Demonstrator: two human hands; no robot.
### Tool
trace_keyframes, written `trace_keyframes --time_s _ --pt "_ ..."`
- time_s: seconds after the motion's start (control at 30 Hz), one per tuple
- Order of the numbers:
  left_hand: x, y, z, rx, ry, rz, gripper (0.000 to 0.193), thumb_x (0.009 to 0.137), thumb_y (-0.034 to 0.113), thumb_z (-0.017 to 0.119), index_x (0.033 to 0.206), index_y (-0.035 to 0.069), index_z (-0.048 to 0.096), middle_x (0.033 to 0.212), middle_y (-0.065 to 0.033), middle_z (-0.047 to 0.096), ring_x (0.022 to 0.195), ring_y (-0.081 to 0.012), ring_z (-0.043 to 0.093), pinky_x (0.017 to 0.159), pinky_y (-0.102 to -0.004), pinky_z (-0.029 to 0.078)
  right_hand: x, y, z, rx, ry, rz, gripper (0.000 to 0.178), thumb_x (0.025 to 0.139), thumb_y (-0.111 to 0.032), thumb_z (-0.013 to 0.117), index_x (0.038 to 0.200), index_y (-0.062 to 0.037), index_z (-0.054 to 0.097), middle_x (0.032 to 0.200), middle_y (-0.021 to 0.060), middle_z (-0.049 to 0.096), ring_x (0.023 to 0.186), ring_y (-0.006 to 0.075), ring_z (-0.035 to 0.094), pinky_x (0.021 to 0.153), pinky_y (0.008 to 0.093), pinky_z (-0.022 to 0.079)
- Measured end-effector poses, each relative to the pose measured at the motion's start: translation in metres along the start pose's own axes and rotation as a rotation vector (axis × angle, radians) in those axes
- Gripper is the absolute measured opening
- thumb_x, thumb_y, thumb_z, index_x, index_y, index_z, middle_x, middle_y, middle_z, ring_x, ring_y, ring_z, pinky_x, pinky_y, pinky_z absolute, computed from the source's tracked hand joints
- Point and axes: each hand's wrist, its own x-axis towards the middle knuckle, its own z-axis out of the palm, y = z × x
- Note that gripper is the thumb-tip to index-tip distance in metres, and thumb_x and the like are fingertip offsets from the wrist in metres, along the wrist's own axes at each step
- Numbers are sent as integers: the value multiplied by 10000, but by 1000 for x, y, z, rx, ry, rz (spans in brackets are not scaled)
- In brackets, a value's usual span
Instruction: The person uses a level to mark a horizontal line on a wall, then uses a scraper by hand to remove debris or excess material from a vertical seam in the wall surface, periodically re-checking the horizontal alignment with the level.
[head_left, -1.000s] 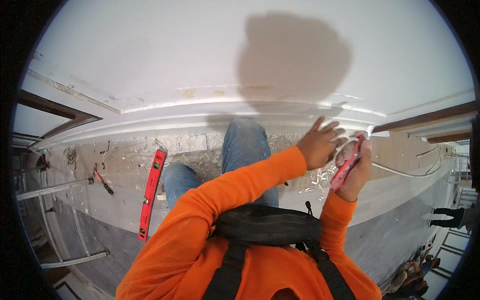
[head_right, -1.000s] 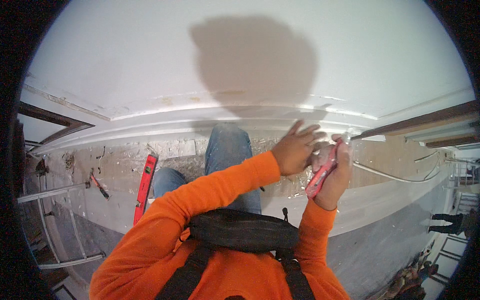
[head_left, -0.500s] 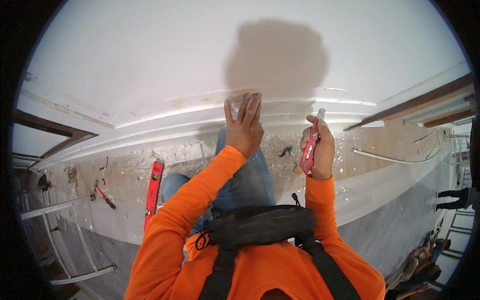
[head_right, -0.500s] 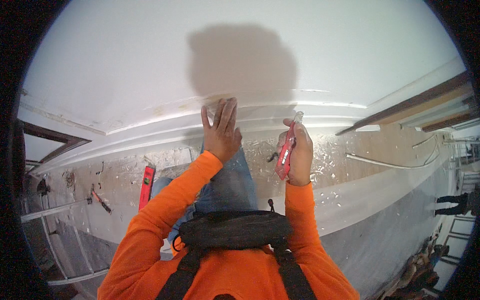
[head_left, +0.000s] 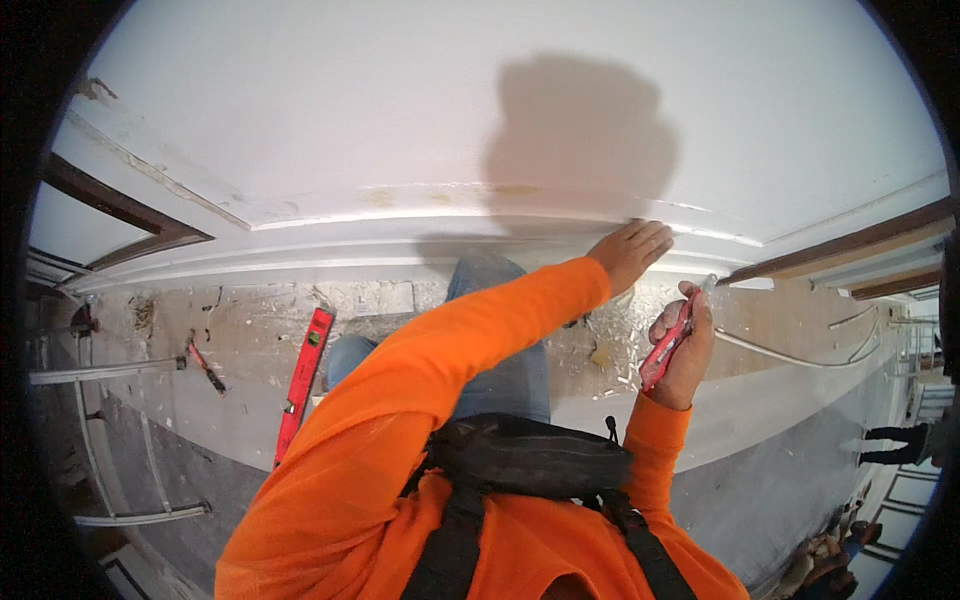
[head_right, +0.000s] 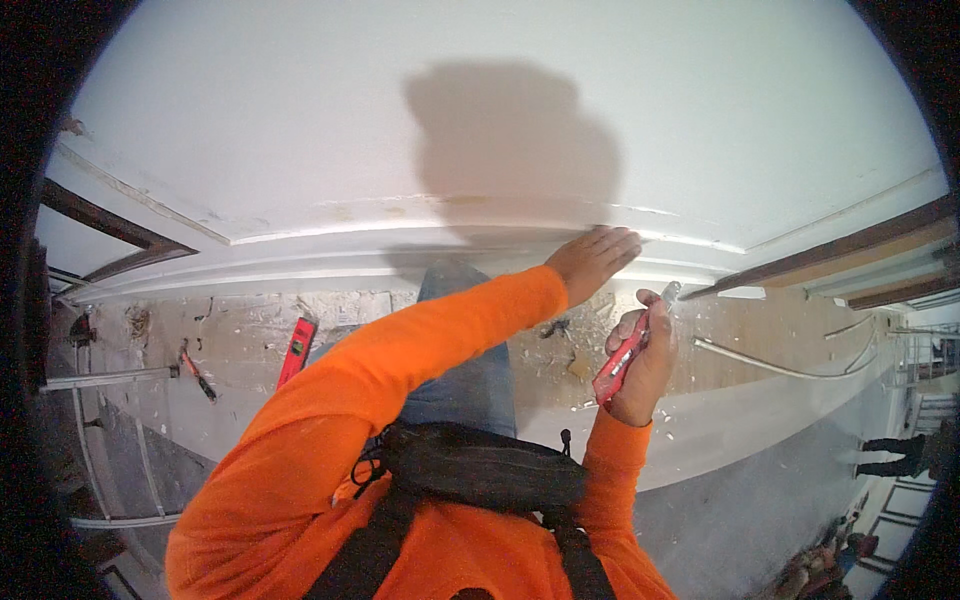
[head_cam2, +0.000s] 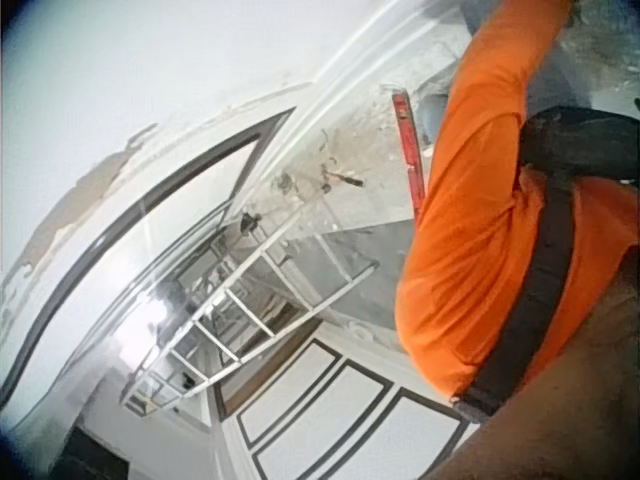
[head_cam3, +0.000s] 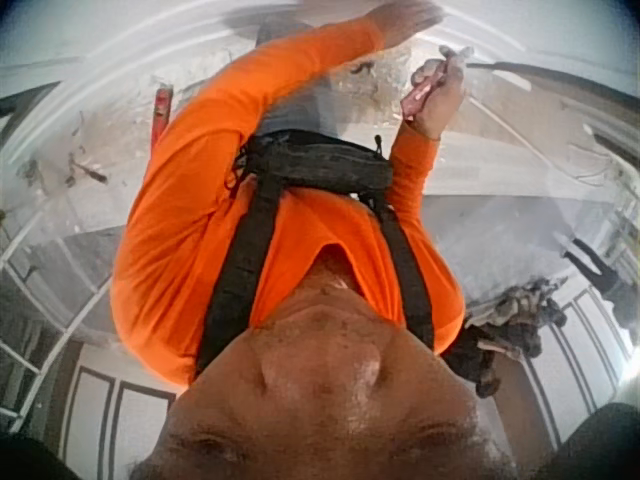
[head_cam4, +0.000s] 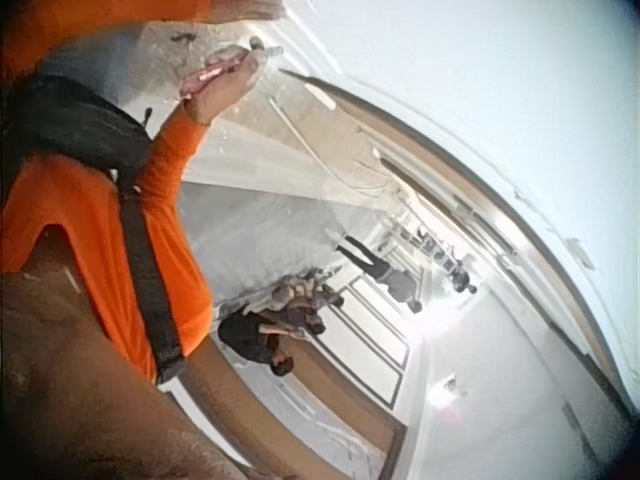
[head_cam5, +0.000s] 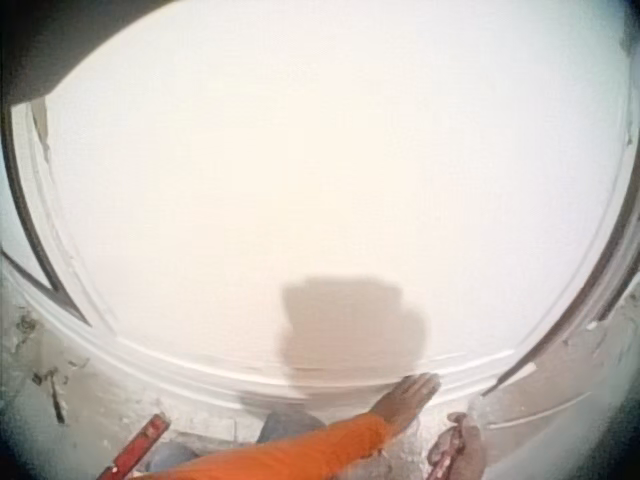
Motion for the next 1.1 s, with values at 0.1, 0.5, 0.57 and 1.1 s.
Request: trace_keyframes --time_s 0.1,0.5,0.57,1.1 --pt "-68 -10 -32 181 -58 -196 575 864 71 473 1430 66 370 1452 -127 414 1353 -281 378 1151 -458 262 -2 5 -3 2 -18 29 370 985 -326 495 1100 25 520 628 1 485 516 75 458 464 207 361" --pt "-486 -39 -307 567 -54 -1769 703 825 431 635 1357 9 455 1344 -276 490 1260 -390 472 1046 -440 395 0 18 3 -59 -168 89 339 982 -331 510 1087 -10 531 637 -4 486 516 76 463 463 204 350" --pt "-545 -32 -282 404 -52 -1798 682 827 436 630 1333 4 481 1288 -277 533 1221 -388 506 1038 -441 404 -3 33 12 -176 -269 61 336 982 -335 513 1086 -16 530 633 -7 485 527 79 465 471 209 353" --pt "-838 26 -204 -566 1899 -2433 604 872 505 520 1271 51 525 1244 -191 577 1119 -356 566 946 -443 471 -5 170 130 -1475 -283 -851 496 925 -132 468 1363 86 387 1478 307 284 1367 466 294 1123 516 265"
